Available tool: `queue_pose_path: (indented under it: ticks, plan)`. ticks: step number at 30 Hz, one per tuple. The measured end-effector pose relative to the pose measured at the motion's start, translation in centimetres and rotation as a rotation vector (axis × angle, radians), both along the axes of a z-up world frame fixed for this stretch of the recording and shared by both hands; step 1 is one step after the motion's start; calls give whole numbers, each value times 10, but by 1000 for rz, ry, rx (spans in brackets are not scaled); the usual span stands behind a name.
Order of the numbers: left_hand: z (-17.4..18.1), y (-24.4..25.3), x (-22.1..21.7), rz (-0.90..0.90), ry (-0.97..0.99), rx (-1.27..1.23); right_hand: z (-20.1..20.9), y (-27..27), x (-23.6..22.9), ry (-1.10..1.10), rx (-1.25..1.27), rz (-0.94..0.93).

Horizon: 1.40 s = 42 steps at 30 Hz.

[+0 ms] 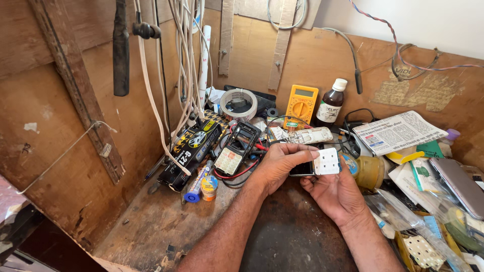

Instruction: The person unpacks a small electronic device from a plastic bag, connects a USB cable, and uses a multimeter to test the device's electrical connections on a cluttered workbench.

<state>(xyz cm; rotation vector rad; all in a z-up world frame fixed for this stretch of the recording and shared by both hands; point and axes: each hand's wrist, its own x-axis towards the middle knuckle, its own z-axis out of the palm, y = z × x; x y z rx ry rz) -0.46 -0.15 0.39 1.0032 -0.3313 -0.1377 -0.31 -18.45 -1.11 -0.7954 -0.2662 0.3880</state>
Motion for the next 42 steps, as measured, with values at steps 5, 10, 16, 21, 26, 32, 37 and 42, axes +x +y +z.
queue_pose_path:
  ticks: [5, 10, 16, 21, 26, 32, 37, 42]
  plan:
    - [0, 2, -2, -1, -14, 20, -2, -1, 1, 2, 8, -4]
    - [-2, 1, -2, 10, -43, 16, -3, 0, 1, -48, 26, 13]
    - [-5, 0, 1, 6, -49, 22, -8, -3, 5, -41, 30, -4]
    - [-5, 1, 3, -6, -32, 3, -11, -3, 8, -23, 29, -7]
    - [-4, 1, 1, -29, 3, -10, -12, -3, 8, -28, 23, -13]
    - [3, 4, -4, -39, 19, -9, -10, -2, 7, -19, 15, 15]
    - [7, 3, -6, -37, 38, -13, -8, -2, 4, 25, -9, -30]
    - [9, 3, -7, -34, 30, -7, -6, -1, 4, 8, 9, -21]
